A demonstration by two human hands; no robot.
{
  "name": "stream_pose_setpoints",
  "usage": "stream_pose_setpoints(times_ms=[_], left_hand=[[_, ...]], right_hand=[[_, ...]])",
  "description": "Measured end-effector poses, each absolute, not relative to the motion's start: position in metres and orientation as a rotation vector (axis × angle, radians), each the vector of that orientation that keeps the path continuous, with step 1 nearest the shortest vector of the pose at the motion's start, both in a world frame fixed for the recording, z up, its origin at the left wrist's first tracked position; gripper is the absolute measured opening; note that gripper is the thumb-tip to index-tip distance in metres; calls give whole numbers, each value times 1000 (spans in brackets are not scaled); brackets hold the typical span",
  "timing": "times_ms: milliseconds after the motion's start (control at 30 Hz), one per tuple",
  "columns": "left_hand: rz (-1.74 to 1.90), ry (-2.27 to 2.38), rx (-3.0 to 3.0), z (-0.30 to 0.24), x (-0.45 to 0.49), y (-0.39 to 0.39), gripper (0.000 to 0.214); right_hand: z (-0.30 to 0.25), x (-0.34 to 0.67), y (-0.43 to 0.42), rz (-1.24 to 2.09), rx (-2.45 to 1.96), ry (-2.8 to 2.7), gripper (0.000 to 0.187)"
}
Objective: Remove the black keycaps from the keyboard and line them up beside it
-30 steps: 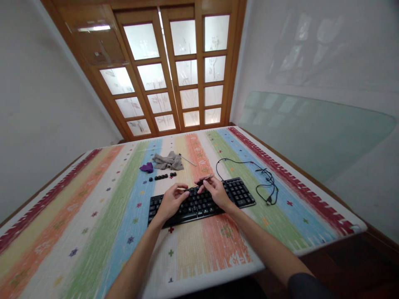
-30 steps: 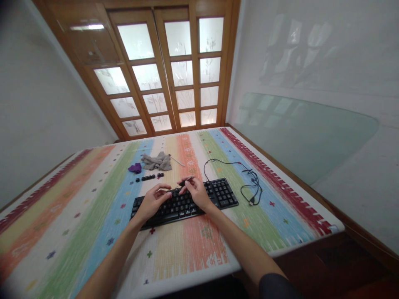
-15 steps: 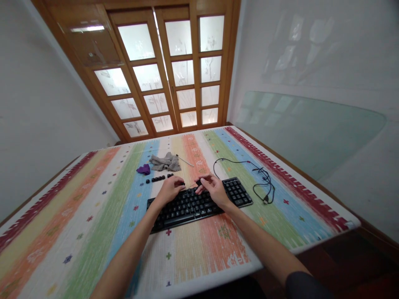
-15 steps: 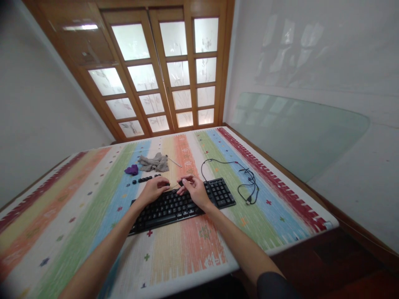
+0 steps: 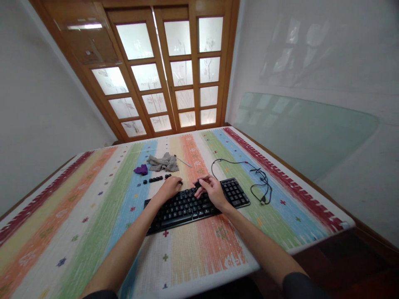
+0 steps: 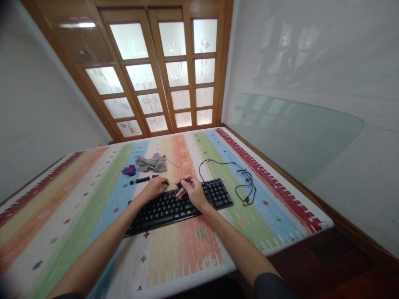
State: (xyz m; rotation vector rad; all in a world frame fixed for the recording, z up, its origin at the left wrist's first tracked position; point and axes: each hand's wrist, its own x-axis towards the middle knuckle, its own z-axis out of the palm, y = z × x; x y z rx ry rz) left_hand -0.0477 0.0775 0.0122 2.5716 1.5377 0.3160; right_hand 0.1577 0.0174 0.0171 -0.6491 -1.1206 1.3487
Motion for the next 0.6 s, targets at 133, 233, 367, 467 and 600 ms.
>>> stream_pose_setpoints(times_ms=[133, 233, 367, 467, 600], left_hand=[[340, 1490, 2632, 7, -51, 77, 21], [362, 1481, 2694, 5, -52, 76, 21], [373, 1480, 2723, 3, -53, 77, 20], [411, 1432, 2707, 1, -57, 79, 17], [583, 1412, 2625, 4, -67, 86, 27]], right_hand=[[19, 159, 17, 1365, -662, -1127, 27], [20, 159, 16, 1362, -694, -1138, 27], [21, 159, 16, 1350, -726, -1127, 29], [22, 159, 15, 1348, -739, -1123, 29], [22, 159, 15, 1357, -734, -1122, 29]])
